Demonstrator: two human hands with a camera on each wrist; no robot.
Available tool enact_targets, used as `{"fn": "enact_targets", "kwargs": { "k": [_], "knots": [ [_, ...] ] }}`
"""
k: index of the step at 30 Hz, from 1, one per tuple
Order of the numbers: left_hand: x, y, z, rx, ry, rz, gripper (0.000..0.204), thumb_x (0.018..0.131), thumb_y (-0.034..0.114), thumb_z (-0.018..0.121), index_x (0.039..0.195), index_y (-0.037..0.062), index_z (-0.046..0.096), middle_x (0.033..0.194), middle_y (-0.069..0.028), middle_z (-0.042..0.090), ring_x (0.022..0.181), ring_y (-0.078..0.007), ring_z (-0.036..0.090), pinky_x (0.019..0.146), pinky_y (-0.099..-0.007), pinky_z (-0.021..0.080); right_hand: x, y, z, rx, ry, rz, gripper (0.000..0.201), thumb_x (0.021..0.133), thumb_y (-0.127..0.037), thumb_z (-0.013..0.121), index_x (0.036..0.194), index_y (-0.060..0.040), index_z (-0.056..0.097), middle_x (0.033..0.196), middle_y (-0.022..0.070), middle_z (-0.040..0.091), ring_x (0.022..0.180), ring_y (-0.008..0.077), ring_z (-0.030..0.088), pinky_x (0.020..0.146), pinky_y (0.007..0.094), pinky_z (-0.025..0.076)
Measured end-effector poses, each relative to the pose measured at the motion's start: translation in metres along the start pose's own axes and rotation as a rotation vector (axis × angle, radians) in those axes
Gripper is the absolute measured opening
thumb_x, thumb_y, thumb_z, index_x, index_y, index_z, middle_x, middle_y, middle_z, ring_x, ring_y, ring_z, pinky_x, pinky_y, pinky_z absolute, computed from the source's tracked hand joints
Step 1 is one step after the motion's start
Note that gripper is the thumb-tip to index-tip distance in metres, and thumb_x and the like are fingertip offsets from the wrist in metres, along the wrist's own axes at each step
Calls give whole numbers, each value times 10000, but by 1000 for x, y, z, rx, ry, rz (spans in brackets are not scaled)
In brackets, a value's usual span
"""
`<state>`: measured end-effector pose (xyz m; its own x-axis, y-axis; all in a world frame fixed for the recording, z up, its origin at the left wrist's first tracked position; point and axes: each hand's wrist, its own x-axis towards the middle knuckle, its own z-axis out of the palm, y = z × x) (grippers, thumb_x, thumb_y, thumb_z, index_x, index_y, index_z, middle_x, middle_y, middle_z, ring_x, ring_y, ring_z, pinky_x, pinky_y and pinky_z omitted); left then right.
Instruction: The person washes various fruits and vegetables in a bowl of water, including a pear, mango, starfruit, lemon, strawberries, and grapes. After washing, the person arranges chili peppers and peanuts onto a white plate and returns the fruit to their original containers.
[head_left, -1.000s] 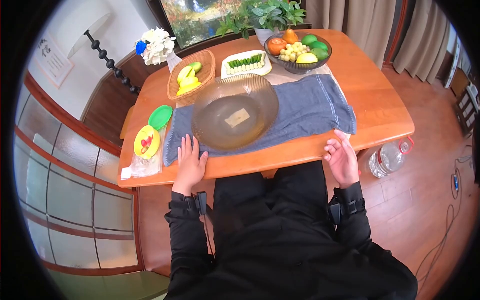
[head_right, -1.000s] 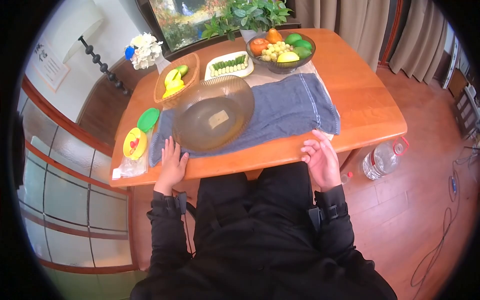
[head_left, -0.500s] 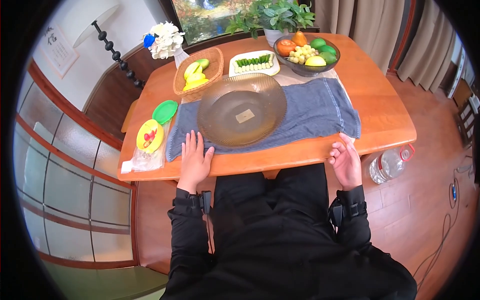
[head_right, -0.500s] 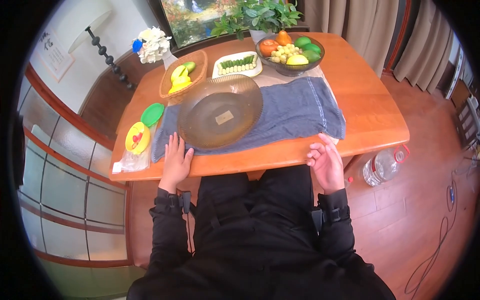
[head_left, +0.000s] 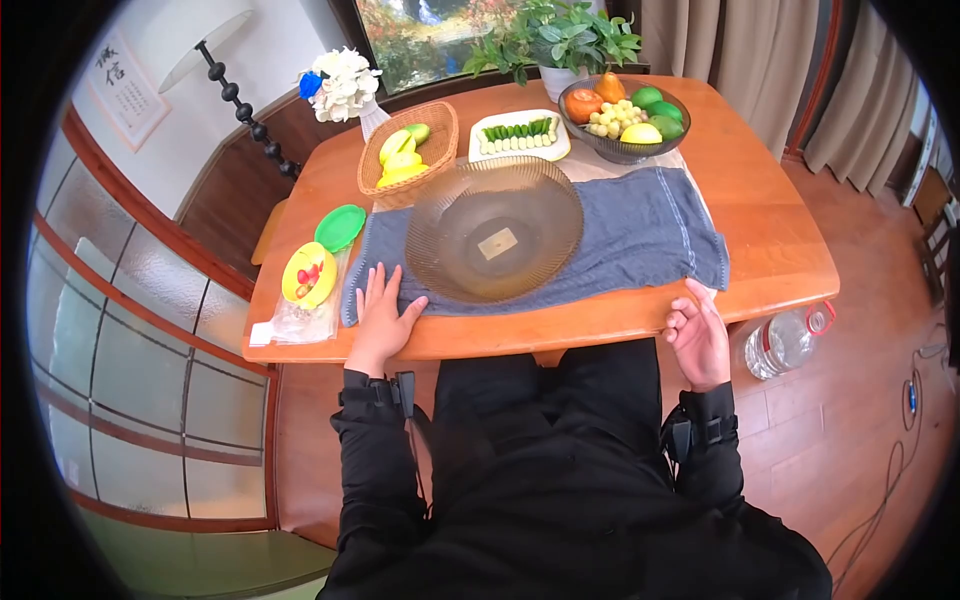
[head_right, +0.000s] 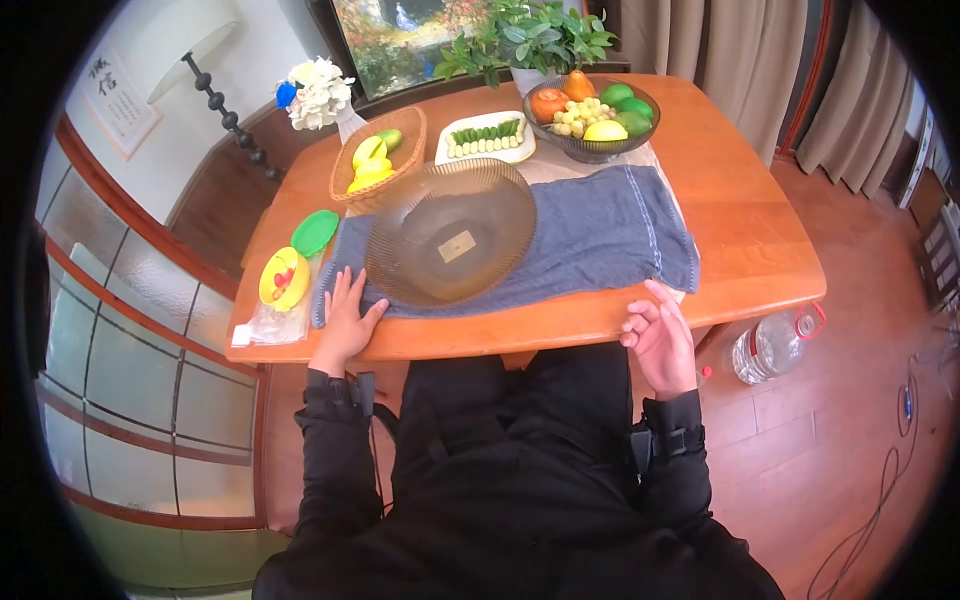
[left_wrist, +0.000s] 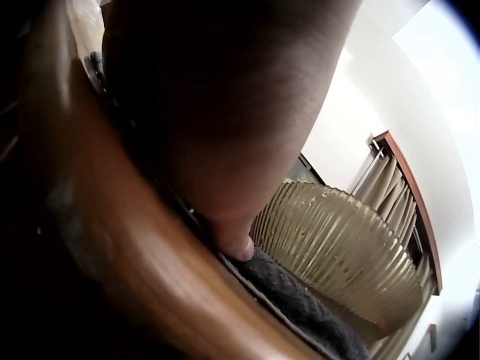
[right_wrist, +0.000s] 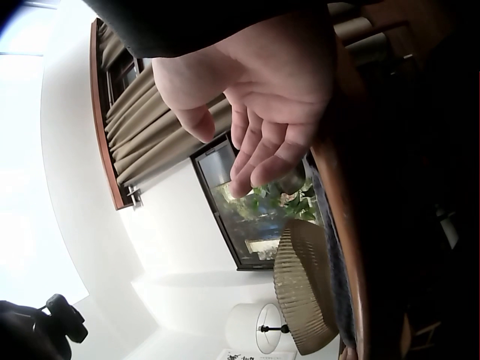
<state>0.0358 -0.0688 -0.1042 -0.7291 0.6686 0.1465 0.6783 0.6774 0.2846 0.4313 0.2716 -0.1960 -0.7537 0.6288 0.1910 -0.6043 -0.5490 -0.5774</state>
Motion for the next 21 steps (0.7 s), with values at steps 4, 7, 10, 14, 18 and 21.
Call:
{"fn": "enact_targets", "kwargs": {
  "k": [4,7,10,14,18,21],
  "knots": [
    [-1,-17,11,-61,55,47,705,1112,467,622,1654,34,495,1794,-244,330,1707,-363,218,1371,-540,94,1,0,0,1,-22,0,516,1178,-275,519,1632,-44,434,1252,142,714,1020,256,721,837,392,573],
    [-5,-14,18,-94,182,80,605,1154,420,548,1605,17,543,1757,-226,412,1679,-368,295,1366,-535,145,0,-2,5,11,-11,12,512,1180,-269,515,1634,-46,433,1253,144,715,1021,257,721,837,392,572],
    [-6,-11,21,-39,234,80,551,1179,392,488,1565,9,581,1721,-219,469,1653,-372,348,1359,-535,185,0,-1,5,8,-9,11,510,1181,-263,514,1635,-46,432,1249,146,716,1023,258,720,838,393,571],
    [-7,-9,18,-47,246,82,526,1180,382,480,1536,20,617,1703,-223,491,1639,-382,370,1354,-542,203,0,-1,4,15,-10,11,506,1181,-257,514,1633,-46,433,1250,152,715,1018,261,723,840,395,579],
    [-7,-7,18,-43,250,75,498,1175,361,484,1517,37,645,1690,-225,508,1629,-389,387,1350,-545,218,2,0,2,36,-27,11,493,1183,-250,509,1626,-44,438,1250,167,720,1006,272,738,832,404,597],
    [-8,-5,17,-53,255,73,488,1171,351,489,1512,42,653,1684,-224,517,1625,-389,394,1351,-541,220,1,1,2,42,-22,15,488,1184,-247,506,1623,-43,439,1248,173,725,1002,277,746,826,407,606]
  ]
}}
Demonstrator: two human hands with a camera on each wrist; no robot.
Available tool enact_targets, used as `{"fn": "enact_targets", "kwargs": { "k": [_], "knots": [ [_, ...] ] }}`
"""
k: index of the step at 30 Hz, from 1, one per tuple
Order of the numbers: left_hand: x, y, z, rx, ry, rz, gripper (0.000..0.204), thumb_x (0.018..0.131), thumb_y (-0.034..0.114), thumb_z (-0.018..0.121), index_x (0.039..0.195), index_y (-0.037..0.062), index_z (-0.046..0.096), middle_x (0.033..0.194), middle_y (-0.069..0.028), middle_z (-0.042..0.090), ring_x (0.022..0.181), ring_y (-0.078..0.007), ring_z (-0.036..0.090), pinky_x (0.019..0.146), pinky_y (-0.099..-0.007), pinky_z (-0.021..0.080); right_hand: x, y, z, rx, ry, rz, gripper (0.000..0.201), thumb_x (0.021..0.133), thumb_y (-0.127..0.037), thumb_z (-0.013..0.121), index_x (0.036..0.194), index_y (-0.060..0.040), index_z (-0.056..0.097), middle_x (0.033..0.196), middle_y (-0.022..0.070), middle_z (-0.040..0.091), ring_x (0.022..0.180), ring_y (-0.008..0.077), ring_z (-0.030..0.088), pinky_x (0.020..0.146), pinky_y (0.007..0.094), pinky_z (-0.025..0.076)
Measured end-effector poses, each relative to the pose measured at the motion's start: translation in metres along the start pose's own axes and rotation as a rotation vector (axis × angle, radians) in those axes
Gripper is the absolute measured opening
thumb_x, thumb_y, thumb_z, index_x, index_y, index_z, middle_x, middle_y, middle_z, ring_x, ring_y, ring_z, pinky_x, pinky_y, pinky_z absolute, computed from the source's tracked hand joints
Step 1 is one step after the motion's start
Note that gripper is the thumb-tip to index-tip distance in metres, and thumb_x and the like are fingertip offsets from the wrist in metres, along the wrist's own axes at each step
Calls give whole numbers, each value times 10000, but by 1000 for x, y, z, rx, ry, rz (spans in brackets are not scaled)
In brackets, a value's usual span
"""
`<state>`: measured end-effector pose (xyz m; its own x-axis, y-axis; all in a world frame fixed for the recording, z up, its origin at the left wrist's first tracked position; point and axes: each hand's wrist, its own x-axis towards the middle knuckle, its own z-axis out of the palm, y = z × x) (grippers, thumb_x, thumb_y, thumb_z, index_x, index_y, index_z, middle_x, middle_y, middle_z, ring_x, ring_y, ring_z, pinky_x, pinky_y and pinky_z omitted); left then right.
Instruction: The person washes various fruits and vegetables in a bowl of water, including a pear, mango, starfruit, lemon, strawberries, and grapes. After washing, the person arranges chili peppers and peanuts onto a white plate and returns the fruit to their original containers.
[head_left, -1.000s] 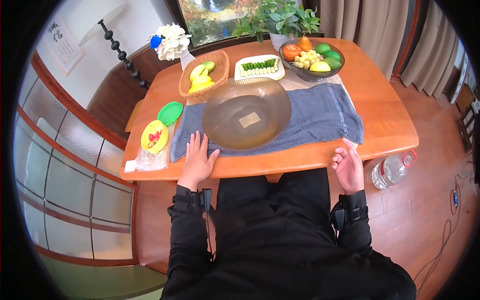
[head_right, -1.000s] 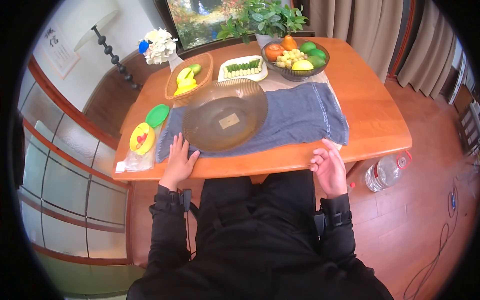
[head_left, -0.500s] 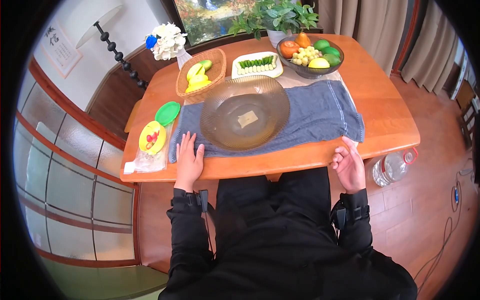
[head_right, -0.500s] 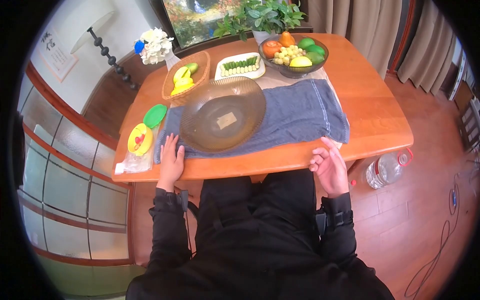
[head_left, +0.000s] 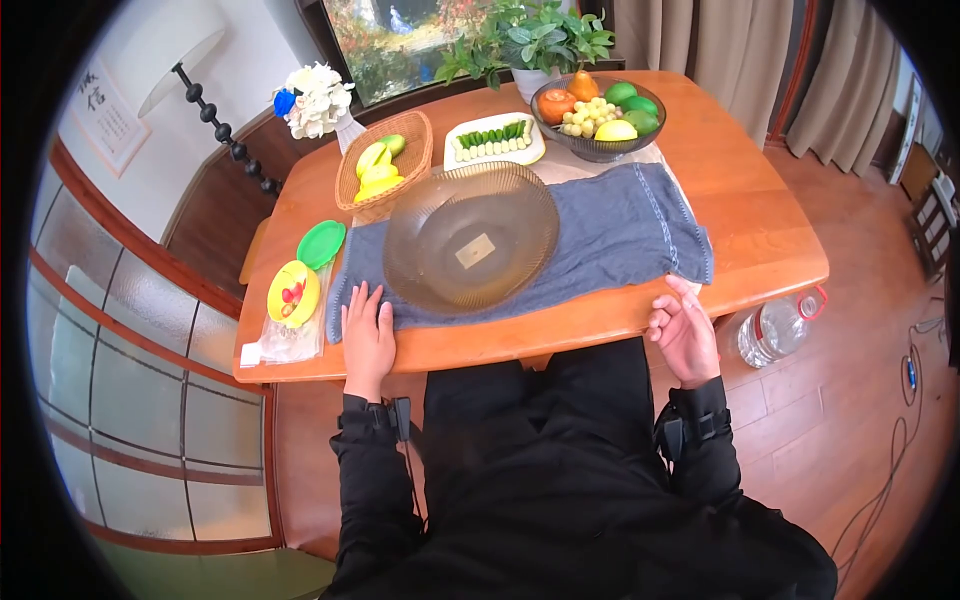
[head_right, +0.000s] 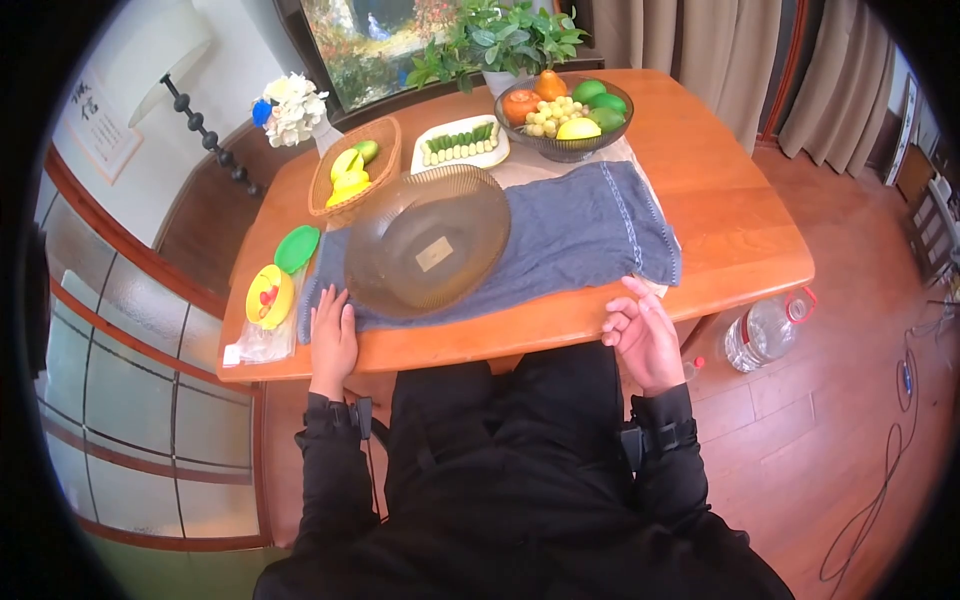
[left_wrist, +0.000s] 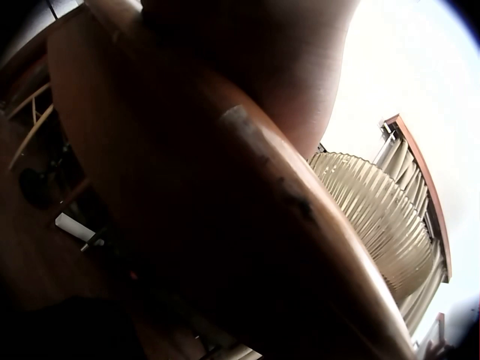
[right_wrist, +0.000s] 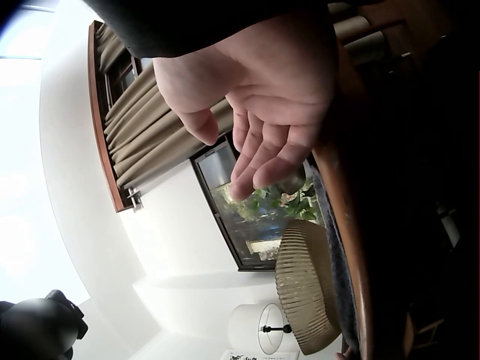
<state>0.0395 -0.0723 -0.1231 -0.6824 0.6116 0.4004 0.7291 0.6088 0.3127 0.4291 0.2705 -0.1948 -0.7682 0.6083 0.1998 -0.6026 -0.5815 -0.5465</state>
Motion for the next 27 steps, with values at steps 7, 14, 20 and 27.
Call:
{"fn": "enact_targets", "kwargs": {
  "k": [7,14,20,27],
  "knots": [
    [1,2,-1,16,-13,-13,486,1169,341,493,1514,40,656,1686,-223,515,1621,-386,400,1350,-539,224,1,-1,1,-9,20,11,483,1184,-242,503,1619,-42,443,1246,180,728,997,283,753,816,402,616],
    [1,4,-2,9,0,-16,483,1166,339,497,1499,32,667,1680,-227,521,1616,-393,407,1346,-538,236,0,-1,2,-18,5,6,470,1188,-244,493,1610,-41,453,1249,185,729,1004,288,757,817,404,618],
    [1,5,-3,3,4,-14,479,1165,335,503,1494,31,671,1674,-229,528,1609,-398,417,1342,-540,245,0,-1,2,-15,9,6,464,1191,-239,486,1609,-40,457,1238,179,729,994,288,754,819,405,617],
    [0,4,-1,10,10,-9,472,1164,335,510,1490,36,676,1671,-225,532,1610,-395,418,1340,-546,249,0,0,0,-10,8,1,470,1190,-245,492,1610,-39,454,1241,179,729,991,286,751,822,404,616]
  ]
}}
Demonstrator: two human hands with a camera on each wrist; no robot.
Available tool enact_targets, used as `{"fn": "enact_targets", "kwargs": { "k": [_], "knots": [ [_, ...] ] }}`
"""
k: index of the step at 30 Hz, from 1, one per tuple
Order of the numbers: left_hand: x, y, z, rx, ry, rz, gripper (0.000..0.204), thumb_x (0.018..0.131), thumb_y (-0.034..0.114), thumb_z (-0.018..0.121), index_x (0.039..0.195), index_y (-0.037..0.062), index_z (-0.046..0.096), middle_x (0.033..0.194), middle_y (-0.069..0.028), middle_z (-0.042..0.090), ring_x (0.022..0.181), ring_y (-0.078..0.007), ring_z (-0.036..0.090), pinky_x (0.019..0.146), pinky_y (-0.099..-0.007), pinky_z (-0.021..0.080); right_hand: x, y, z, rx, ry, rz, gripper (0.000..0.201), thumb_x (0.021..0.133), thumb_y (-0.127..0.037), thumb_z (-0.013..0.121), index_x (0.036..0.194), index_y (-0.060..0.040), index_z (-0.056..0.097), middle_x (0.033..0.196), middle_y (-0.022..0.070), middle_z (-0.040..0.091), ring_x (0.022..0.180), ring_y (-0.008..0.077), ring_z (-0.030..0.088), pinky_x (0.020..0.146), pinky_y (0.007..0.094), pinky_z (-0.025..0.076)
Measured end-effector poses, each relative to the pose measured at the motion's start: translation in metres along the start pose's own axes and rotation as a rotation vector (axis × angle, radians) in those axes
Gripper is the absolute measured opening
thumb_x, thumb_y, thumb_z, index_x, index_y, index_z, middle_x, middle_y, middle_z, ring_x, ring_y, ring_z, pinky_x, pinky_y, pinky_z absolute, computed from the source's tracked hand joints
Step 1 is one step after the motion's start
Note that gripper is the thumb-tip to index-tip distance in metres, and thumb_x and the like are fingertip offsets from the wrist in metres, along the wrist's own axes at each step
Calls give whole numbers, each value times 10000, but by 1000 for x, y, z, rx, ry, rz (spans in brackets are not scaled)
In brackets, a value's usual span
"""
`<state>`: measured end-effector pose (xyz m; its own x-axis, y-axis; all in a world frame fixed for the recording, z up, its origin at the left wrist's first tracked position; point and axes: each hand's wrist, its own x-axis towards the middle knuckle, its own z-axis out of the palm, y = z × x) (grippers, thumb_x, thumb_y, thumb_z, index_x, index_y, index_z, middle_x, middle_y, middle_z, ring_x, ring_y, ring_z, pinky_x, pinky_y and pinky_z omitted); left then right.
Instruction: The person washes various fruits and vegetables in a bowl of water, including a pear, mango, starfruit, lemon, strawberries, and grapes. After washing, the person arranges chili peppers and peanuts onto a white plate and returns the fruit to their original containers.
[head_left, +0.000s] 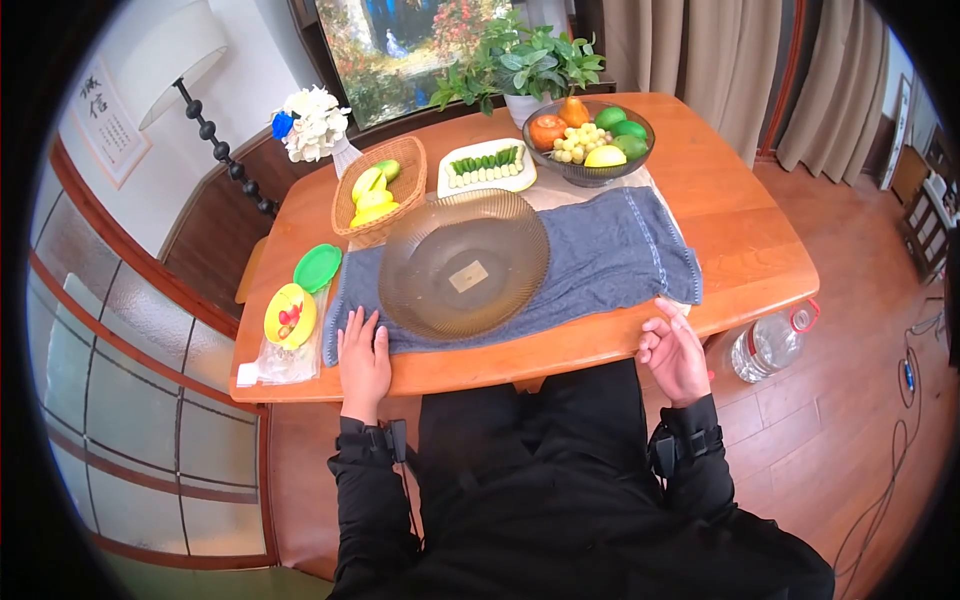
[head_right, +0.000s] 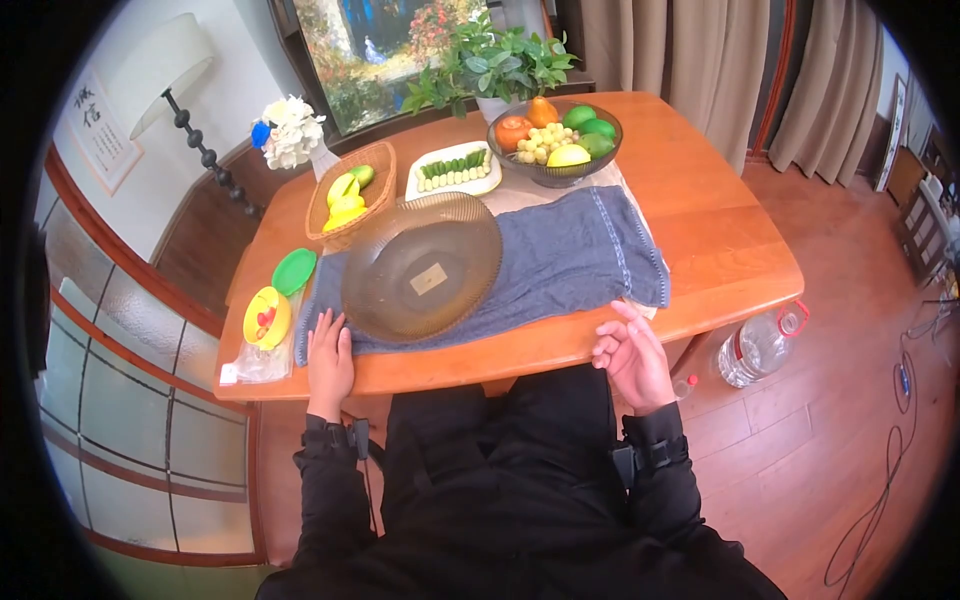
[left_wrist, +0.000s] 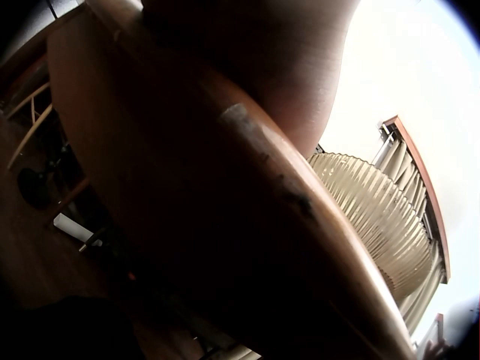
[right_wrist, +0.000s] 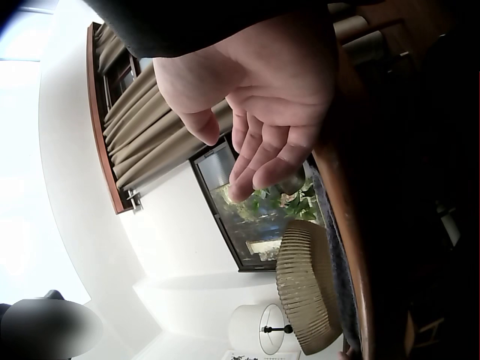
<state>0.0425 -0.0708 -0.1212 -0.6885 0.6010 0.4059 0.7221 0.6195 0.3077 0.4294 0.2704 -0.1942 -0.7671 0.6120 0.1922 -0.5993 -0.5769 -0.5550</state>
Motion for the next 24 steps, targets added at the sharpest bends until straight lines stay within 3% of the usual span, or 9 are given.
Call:
{"fn": "enact_targets", "kwargs": {
  "k": [20,24],
  "knots": [
    [0,-1,1,8,0,1,471,1166,338,513,1482,30,678,1661,-223,544,1605,-391,424,1340,-549,241,0,-2,2,0,3,12,527,1175,-255,532,1640,-37,414,1248,175,731,1016,285,754,845,406,621],
    [0,0,0,19,4,7,469,1163,335,520,1481,28,678,1657,-226,546,1604,-389,427,1341,-543,243,1,-5,0,125,-88,51,630,1144,-324,593,1680,-63,390,1463,174,642,1237,301,689,965,426,596]
  ]
}}
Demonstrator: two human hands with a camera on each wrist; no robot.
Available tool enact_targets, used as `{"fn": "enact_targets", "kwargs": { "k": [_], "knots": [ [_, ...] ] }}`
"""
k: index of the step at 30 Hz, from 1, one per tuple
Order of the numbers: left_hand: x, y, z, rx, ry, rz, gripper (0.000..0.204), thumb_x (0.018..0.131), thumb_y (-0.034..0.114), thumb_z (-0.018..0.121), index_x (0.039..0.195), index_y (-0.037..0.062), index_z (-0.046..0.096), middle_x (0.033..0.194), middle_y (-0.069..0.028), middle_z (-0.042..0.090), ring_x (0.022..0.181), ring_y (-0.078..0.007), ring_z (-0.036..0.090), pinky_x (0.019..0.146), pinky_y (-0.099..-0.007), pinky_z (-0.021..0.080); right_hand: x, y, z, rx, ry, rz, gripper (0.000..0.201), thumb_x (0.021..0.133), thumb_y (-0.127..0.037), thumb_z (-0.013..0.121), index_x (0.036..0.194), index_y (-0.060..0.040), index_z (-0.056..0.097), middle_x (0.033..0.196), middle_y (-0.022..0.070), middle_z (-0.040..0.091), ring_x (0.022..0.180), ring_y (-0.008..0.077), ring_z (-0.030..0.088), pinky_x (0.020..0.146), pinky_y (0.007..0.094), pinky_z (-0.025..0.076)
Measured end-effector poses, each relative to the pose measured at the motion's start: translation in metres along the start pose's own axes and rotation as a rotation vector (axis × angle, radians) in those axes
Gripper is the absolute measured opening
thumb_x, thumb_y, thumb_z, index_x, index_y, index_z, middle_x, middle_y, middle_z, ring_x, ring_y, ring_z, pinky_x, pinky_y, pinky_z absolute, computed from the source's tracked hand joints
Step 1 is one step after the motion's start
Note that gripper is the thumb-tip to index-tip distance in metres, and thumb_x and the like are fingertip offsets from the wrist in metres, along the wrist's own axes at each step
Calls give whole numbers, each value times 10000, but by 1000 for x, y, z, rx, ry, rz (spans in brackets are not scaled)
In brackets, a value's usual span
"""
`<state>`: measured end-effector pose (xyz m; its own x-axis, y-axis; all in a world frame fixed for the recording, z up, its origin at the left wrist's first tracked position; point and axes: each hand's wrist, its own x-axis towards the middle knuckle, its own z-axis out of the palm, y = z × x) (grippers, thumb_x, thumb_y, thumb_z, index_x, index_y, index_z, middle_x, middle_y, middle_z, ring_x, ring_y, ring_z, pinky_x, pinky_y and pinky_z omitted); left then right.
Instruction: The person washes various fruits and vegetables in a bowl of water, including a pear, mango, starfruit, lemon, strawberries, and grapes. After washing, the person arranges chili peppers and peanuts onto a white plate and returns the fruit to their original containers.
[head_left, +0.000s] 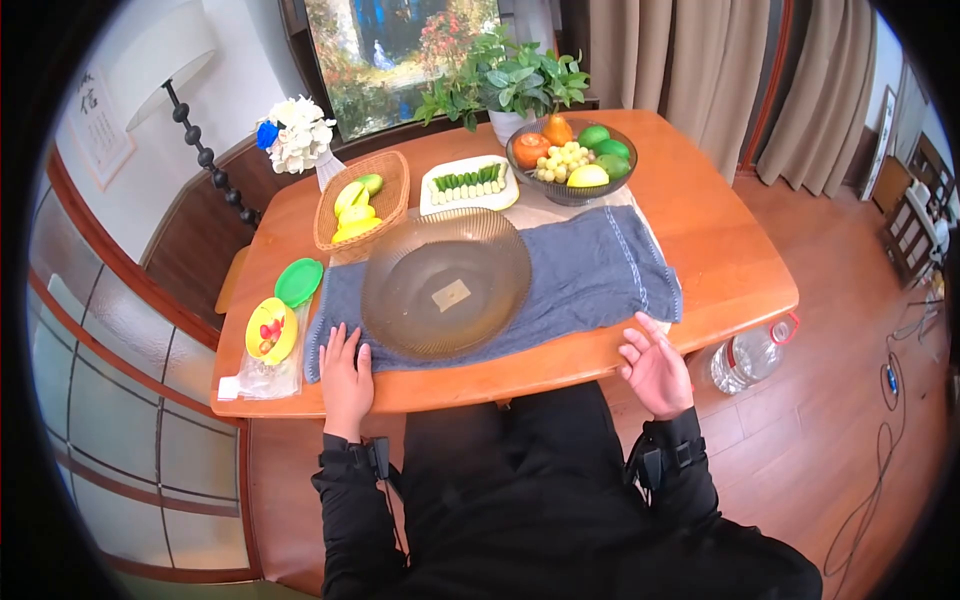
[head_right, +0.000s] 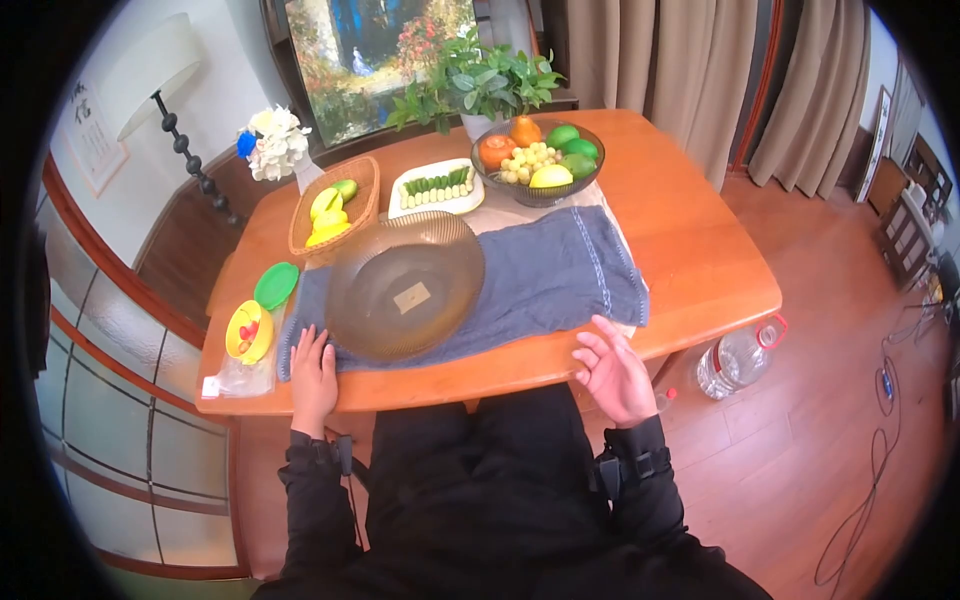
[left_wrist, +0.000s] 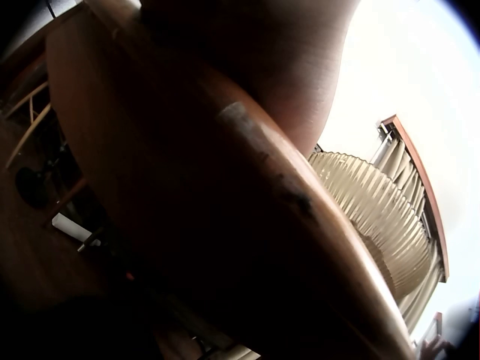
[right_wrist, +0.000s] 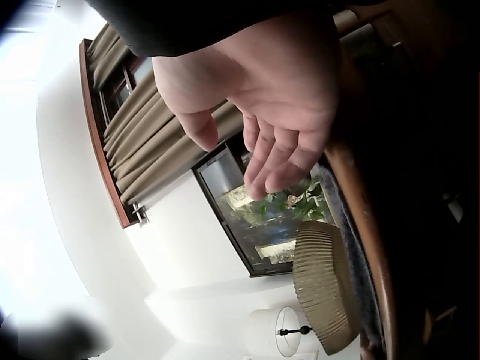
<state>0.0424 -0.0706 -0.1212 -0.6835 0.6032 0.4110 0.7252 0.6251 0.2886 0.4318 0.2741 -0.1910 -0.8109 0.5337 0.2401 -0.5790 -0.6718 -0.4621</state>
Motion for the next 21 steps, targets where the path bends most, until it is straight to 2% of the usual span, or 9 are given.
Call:
{"fn": "enact_targets", "kwargs": {
  "k": [1,2,3,5,6,13,21],
  "knots": [
    [0,1,1,-7,12,-5,469,1163,335,520,1481,28,678,1657,-226,546,1604,-389,427,1341,-543,243,0,0,2,59,-10,12,676,1129,-358,616,1695,-74,380,1551,176,593,1322,311,652,1012,436,581],
    [0,2,0,-4,3,-11,468,1163,335,522,1480,27,679,1657,-227,547,1605,-387,427,1341,-541,243,2,-3,0,76,-55,23,784,1083,-449,666,1717,-96,369,1715,191,438,1485,346,541,1123,475,535],
    [0,2,-1,1,-7,-19,467,1162,334,524,1478,27,679,1656,-227,548,1605,-386,427,1341,-539,242,5,-3,-1,73,-65,28,784,1083,-449,666,1717,-96,369,1715,191,438,1485,346,541,1123,475,535],
    [0,4,-3,-3,0,-25,466,1161,333,527,1477,26,680,1657,-225,547,1605,-385,427,1342,-538,242,7,-3,1,205,-75,-12,832,1056,-495,685,1722,-107,372,1788,202,333,1582,374,440,1213,512,474],
    [0,4,-3,-7,-3,-21,465,1160,332,529,1476,26,680,1659,-223,546,1605,-384,427,1342,-537,241,9,-4,-3,223,-81,-9,873,1035,-531,700,1731,-120,368,1825,202,252,1640,383,348,1271,535,415],
    [0,4,-3,3,-5,-30,458,1153,324,542,1473,27,682,1661,-219,545,1604,-383,430,1340,-538,243,16,-2,-3,288,-78,-16,912,1023,-553,702,1751,-147,334,1835,190,228,1652,386,325,1281,561,389],
    [0,7,-5,-7,-9,-18,442,1136,309,564,1449,24,689,1643,-224,559,1600,-388,431,1336,-553,246,23,-3,-3,369,-117,-45,992,1019,-575,705,1792,-189,219,1853,154,204,1656,384,317,1278,563,377]
  ]
}}
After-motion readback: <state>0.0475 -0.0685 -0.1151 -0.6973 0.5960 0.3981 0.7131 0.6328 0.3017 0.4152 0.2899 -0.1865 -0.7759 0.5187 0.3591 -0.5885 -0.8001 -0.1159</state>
